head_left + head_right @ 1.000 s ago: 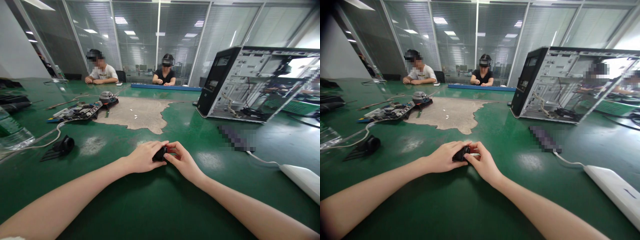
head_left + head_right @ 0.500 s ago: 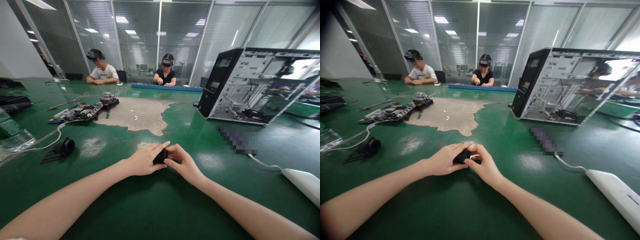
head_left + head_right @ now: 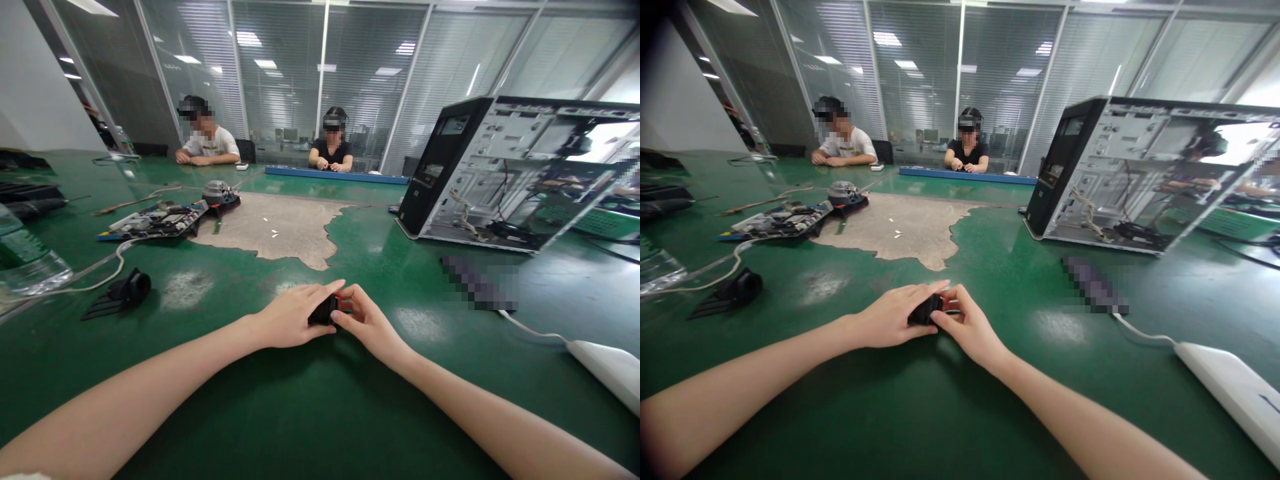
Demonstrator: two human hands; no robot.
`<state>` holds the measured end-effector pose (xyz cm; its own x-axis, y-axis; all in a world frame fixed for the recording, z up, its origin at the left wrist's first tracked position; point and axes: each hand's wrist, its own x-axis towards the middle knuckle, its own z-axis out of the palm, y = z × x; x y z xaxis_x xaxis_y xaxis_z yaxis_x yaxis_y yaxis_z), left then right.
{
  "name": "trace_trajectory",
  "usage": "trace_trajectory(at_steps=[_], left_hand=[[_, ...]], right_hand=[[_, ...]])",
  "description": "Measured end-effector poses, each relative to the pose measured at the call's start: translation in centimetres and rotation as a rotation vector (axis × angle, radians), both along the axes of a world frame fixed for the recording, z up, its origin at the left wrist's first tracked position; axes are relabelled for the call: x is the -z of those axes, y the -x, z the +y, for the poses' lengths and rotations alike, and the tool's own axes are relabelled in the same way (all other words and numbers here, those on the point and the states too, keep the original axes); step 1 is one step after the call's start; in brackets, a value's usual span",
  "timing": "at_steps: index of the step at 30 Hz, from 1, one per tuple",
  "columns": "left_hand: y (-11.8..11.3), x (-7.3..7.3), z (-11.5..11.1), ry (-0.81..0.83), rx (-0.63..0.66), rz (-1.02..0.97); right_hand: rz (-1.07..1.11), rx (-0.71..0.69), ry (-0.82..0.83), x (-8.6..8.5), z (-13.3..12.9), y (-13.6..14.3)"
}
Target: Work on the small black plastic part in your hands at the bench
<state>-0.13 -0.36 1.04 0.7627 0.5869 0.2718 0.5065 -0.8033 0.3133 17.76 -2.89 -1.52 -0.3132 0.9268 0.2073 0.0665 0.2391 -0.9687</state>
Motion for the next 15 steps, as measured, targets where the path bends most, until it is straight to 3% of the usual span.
trace_trajectory(at_steps=[15], left_hand=[[-0.04, 0.14, -0.30, -0.030, 0.016, -0.027]], right_hand=[[-0.044, 0.054, -0.036, 0.16, -0.11, 0.27]])
